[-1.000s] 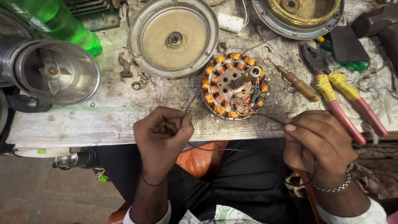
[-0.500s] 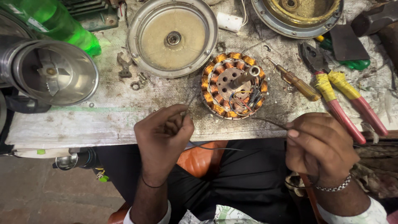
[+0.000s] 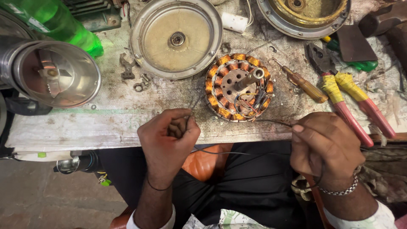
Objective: The person uses a soldering iron to heat and join wires on a disassembled motor stator. They hold the stator with one hand while applying the soldering iron with the other, then briefly reposition the stator on the workbench.
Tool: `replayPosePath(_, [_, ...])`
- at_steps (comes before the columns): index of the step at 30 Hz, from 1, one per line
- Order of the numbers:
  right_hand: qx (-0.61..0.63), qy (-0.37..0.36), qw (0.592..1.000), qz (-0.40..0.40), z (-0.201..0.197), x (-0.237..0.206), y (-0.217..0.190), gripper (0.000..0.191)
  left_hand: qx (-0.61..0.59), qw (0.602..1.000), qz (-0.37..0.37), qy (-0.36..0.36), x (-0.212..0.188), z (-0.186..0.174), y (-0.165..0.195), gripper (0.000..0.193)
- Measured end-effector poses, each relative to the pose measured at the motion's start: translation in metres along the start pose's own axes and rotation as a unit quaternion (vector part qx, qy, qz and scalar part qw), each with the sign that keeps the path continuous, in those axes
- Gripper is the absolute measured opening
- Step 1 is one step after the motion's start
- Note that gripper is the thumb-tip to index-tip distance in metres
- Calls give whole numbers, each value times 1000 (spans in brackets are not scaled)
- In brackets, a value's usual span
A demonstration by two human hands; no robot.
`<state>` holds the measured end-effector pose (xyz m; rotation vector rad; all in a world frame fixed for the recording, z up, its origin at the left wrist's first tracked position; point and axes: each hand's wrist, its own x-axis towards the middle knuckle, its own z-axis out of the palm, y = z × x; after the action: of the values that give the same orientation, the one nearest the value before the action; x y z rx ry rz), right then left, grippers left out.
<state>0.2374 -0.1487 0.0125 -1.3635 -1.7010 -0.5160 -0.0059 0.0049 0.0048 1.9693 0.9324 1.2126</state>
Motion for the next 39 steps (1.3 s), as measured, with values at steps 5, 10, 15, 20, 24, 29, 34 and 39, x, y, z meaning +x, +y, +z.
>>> replayPosePath(5, [10, 5, 1000, -5, 2, -2, 2, 22, -11, 1000, 2, -7, 0, 0, -1, 16])
replayPosePath(10, [-7, -1, 1000, 16, 0, -4, -1, 18, -14, 1000, 2, -5, 0, 1, 0, 16])
replayPosePath(15, [-6, 6, 1000, 19, -1, -6, 0, 19, -3, 1000, 11, -5, 0, 1, 0, 16])
replayPosePath(20, [-30, -7, 999, 24, -1, -6, 1, 23, -2, 1000, 5, -6, 0, 1, 0, 16])
replayPosePath(24, [-54, -8, 997, 58, -4, -9, -3, 21, -2, 1000, 4, -6, 1, 1, 0, 16])
replayPosePath(29, [-37, 25, 996, 79, 1, -12, 10, 13, 5, 1000, 14, -2, 1, 1, -1, 16])
replayPosePath(34, [-16, 50, 998, 42, 6, -23, 32, 4, 4, 1000, 14, -6, 1, 1, -1, 17])
replayPosePath(39, [-10, 113, 993, 0, 9, -37, 39, 7, -1, 1000, 13, -3, 0, 1, 0, 16])
